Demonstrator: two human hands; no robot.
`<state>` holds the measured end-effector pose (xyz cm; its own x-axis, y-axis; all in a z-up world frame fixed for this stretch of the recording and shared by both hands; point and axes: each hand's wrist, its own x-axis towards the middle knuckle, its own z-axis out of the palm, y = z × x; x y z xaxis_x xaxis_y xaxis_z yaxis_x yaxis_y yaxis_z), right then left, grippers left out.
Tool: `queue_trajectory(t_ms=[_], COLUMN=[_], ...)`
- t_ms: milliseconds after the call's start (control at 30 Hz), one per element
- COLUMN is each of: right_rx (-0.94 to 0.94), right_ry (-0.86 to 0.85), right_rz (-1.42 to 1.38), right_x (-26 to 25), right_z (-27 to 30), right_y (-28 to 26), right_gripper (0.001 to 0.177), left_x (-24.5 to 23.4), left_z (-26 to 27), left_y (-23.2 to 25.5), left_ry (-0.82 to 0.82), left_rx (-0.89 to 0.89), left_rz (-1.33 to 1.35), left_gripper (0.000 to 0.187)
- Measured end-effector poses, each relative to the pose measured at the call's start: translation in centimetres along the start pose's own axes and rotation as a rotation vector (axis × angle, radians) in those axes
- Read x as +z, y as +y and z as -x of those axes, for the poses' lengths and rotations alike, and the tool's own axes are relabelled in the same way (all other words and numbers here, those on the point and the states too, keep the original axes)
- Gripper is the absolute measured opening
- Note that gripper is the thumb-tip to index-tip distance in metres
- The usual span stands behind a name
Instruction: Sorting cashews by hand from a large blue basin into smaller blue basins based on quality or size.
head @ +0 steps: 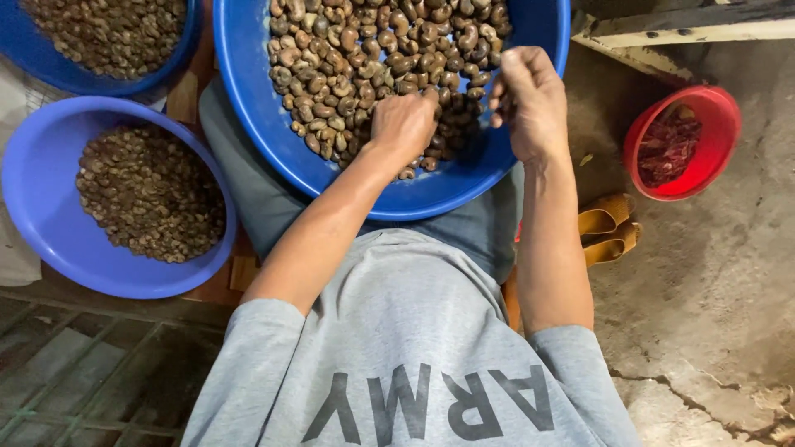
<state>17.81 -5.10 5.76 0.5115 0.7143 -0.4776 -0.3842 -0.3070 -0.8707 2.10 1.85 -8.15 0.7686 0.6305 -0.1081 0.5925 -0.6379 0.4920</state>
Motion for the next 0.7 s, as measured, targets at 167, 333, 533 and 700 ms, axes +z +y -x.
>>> queue_trajectory(t_ms=[167, 333, 533, 700], right_rx=[-0.077, -0.517, -0.658, -0.648], right_ry=[-0.103, -0.231, -0.28, -0.293], right_rz=[0.493, 1.372, 1.621, 1.713], right_x=[1.4, 2.4, 2.9, 2.7], right_z=[-0.6, -2.0, -3.5, -4.2], right_y=[1.3, 4.3, 6.8, 8.1], right_gripper=[0.011, 0.018, 0.011, 0.02], left_x=[-8.6, -10.9, -10.8, -9.9], left_z=[1.5, 3.1, 3.4, 3.0], left_y=[-0.7, -3.2, -3.7, -3.2], left_ry=[-0.267, -0.049, 0.033, -0.028], left_rx=[-0.34, -0.314, -0.159, -0.326], left_rz=[0.603, 1.705, 1.638, 1.404], left_gripper=[0.022, 0.02, 0.014, 0.004])
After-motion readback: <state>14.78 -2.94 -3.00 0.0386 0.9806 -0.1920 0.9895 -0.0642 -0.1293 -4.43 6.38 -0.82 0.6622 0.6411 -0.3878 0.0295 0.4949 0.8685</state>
